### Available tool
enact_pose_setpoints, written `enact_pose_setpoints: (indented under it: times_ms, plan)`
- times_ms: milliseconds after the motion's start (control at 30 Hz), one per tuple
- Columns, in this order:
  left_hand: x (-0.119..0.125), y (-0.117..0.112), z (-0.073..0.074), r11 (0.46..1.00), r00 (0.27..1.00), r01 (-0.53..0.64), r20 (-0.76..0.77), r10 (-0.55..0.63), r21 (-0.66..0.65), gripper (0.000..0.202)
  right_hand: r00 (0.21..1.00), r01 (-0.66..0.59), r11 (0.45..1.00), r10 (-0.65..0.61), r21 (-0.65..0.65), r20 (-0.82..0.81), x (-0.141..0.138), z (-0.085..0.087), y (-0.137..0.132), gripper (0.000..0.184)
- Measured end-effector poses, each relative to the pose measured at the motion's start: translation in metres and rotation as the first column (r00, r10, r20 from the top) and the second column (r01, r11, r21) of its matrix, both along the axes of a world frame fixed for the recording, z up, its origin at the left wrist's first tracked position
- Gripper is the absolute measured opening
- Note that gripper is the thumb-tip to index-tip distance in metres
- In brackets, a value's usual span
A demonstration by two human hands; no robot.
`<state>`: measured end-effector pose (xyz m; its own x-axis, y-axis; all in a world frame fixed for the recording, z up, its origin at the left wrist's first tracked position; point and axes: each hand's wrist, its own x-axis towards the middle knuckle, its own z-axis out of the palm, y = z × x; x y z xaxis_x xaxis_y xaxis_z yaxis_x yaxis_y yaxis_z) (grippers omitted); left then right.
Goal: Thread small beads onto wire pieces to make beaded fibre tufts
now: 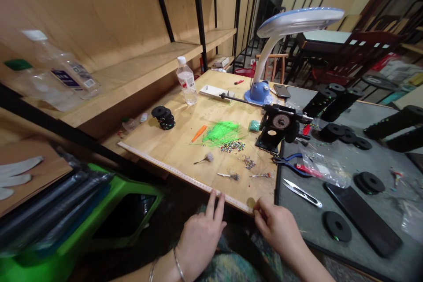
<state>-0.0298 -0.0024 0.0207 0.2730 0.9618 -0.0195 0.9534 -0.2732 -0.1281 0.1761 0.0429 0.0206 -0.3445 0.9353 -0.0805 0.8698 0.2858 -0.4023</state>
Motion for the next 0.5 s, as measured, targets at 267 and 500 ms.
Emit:
enact_pose_setpoints:
  times_ms: [267,500]
  plan:
    - [0.0011,0.0014,0.0028,0.999,1.000,-0.003,0.011,0.004,-0.033,0.056,1.000,0.005,0.999,-0.005,-0.032,0.002,-0.0022,0.0036,0.0012,0.019]
    - [0.0002,0.0012,0.0022,0.999,1.000,-0.011,0.018,0.012,-0.038,0.056,0.998,-0.024,0.998,0.021,-0.056,-0.066,-0.0008,0.0061,0.0015,0.018]
